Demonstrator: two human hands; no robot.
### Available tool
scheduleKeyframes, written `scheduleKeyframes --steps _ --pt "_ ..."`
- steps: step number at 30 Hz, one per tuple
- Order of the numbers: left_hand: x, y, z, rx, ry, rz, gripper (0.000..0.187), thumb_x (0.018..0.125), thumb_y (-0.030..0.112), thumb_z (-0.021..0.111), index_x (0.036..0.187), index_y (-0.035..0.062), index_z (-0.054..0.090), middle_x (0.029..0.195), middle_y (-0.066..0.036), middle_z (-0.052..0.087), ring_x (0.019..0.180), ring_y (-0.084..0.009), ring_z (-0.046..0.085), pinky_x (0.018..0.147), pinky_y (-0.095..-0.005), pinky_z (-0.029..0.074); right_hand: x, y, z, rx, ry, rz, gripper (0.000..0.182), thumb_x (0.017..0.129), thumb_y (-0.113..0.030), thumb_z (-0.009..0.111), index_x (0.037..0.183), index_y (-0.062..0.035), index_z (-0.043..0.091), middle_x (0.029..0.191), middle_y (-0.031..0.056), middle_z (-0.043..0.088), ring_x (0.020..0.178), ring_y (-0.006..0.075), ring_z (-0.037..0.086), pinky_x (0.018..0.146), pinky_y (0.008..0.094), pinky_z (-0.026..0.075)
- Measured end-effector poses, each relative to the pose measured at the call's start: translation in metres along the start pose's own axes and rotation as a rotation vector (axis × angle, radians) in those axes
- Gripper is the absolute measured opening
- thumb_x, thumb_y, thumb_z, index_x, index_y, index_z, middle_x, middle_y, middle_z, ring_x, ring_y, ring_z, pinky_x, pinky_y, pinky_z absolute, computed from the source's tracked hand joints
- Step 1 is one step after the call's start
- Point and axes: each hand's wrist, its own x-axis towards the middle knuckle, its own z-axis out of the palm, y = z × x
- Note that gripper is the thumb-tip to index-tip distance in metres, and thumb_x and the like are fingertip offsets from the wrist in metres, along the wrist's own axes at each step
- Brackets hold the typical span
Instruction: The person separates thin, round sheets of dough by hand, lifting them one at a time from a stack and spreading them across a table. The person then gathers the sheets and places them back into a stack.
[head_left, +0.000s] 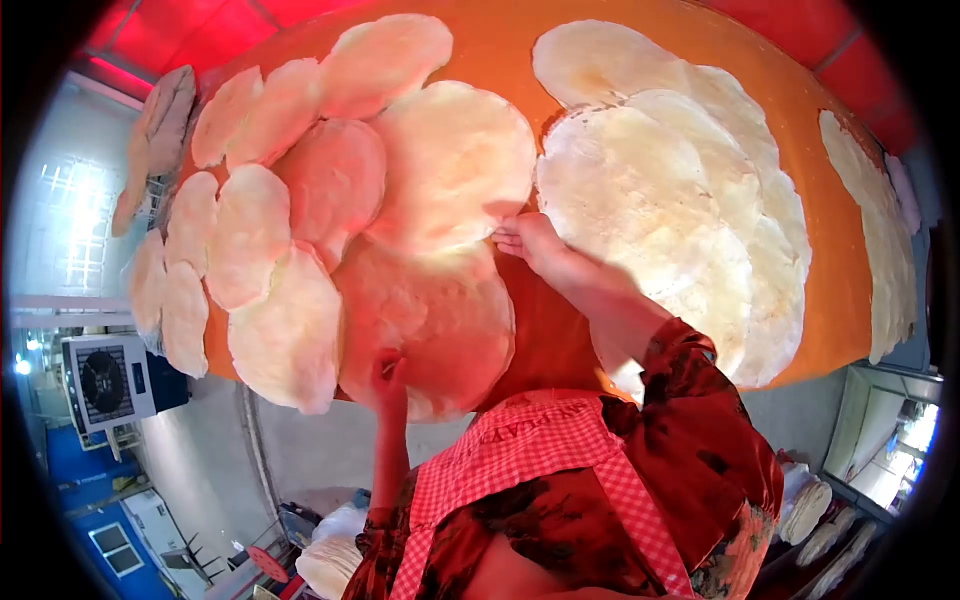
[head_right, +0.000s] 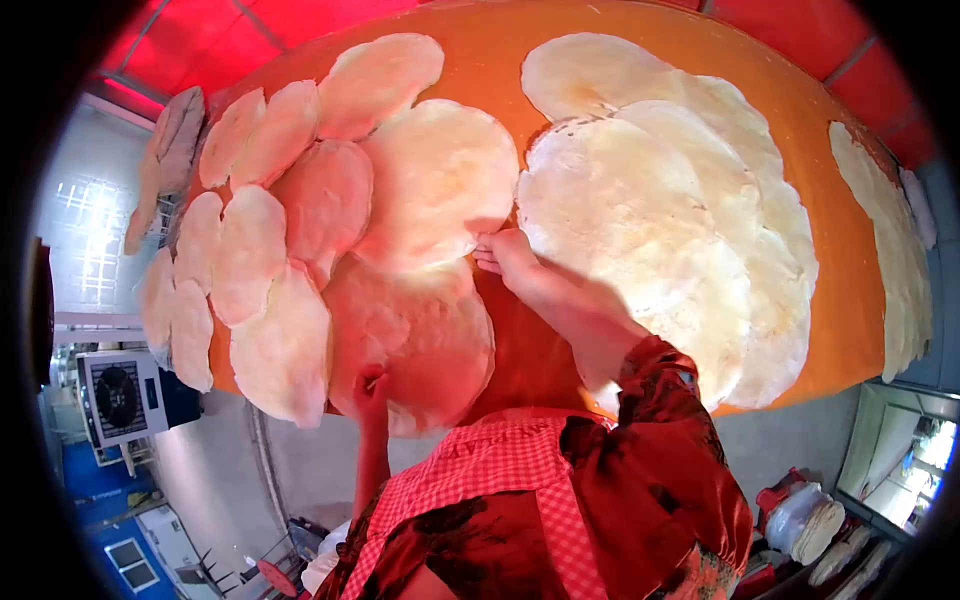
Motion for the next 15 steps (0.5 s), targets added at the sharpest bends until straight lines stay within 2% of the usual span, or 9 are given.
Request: scheduleKeyframes --steps 2,5,7,9,10,12,13,14,15 --pt "0.003 -0.001 -0.001 -0.002 -0.006 0.005 0.015 0.084 0.000 0.064 0.099 0.0035 0.061 0.094 -0.003 0.062 0.091 -0.0145 0.058 0.082 -0.0270 0.048 0.015 0.001 0.019 0.235 0.061 0.014 0.019 0.088 -0.026 0.065 0.100 -0.0117 0.067 0.080 -0.0008 0.058 0.072 0.0130 0.057 0.063 0.0301 0.050" --pt "0.003 -0.002 -0.007 -0.031 -0.018 -0.021 0.014 0.084 0.000 0.064 0.098 0.0036 0.061 0.094 -0.003 0.062 0.090 -0.0135 0.058 0.079 -0.0259 0.048 0.009 -0.004 0.039 0.292 0.178 0.039 0.026 0.091 -0.029 0.060 0.110 -0.0123 0.065 0.076 -0.0024 0.054 0.070 0.0120 0.052 0.070 0.0300 0.046" --pt "0.009 0.002 -0.002 -0.069 -0.056 -0.043 0.015 0.084 0.000 0.064 0.097 0.0035 0.061 0.094 -0.003 0.062 0.089 -0.0129 0.058 0.078 -0.0255 0.048 0.011 -0.011 0.036 0.354 -0.044 0.023 0.018 0.087 -0.031 0.063 0.104 -0.0304 0.072 0.066 -0.0078 0.040 0.059 0.0077 0.037 0.062 0.0236 0.037" --pt "0.008 0.005 -0.007 -0.102 -0.074 -0.075 0.015 0.083 0.000 0.065 0.098 0.0032 0.062 0.094 -0.003 0.062 0.087 -0.0125 0.057 0.077 -0.0256 0.048 0.024 -0.023 0.040 0.300 0.035 0.066 0.013 0.085 -0.029 0.066 0.095 -0.0271 0.073 0.071 -0.0066 0.047 0.060 0.0082 0.038 0.057 0.0265 0.038" --pt "0.007 -0.002 -0.012 -0.109 -0.100 -0.086 0.015 0.084 0.002 0.065 0.098 0.0027 0.062 0.094 -0.003 0.062 0.088 -0.0123 0.057 0.078 -0.0252 0.047 0.025 -0.031 0.052 0.216 0.145 -0.007 0.016 0.084 -0.024 0.067 0.100 -0.0215 0.070 0.079 -0.0021 0.055 0.063 0.0133 0.049 0.055 0.0289 0.042" --pt "0.016 -0.016 -0.022 -0.113 -0.156 -0.097 0.014 0.084 0.005 0.066 0.097 0.0016 0.062 0.095 -0.003 0.062 0.088 -0.0118 0.056 0.080 -0.0246 0.046 0.042 -0.054 0.067 0.177 0.184 -0.245 0.032 0.086 -0.008 0.062 0.115 0.0018 0.055 0.100 0.0150 0.063 0.089 0.0310 0.065 0.072 0.0470 0.056" --pt "0.023 -0.016 -0.020 -0.123 -0.198 -0.058 0.014 0.084 0.004 0.066 0.097 0.0017 0.062 0.094 -0.002 0.062 0.088 -0.0119 0.056 0.079 -0.0254 0.046 0.079 -0.068 0.073 0.016 0.236 -0.417 0.030 0.085 -0.008 0.064 0.110 0.0053 0.055 0.104 0.0188 0.063 0.092 0.0322 0.065 0.077 0.0482 0.057" --pt "0.022 -0.015 -0.024 -0.124 -0.235 -0.027 0.015 0.084 0.003 0.066 0.097 0.0017 0.062 0.093 -0.002 0.061 0.089 -0.0119 0.056 0.078 -0.0263 0.046 0.084 -0.101 0.099 0.222 0.213 -0.542 0.031 0.083 -0.011 0.066 0.107 0.0049 0.055 0.101 0.0172 0.062 0.083 0.0299 0.066 0.067 0.0445 0.058" --pt "0.019 -0.012 -0.034 -0.125 -0.262 -0.005 0.015 0.083 0.003 0.066 0.098 0.0018 0.062 0.092 -0.002 0.061 0.089 -0.0119 0.056 0.077 -0.0271 0.047 0.075 -0.135 0.122 -0.270 0.297 -0.681 0.028 0.080 -0.013 0.067 0.102 0.0022 0.057 0.092 0.0148 0.063 0.075 0.0270 0.064 0.057 0.0417 0.055"
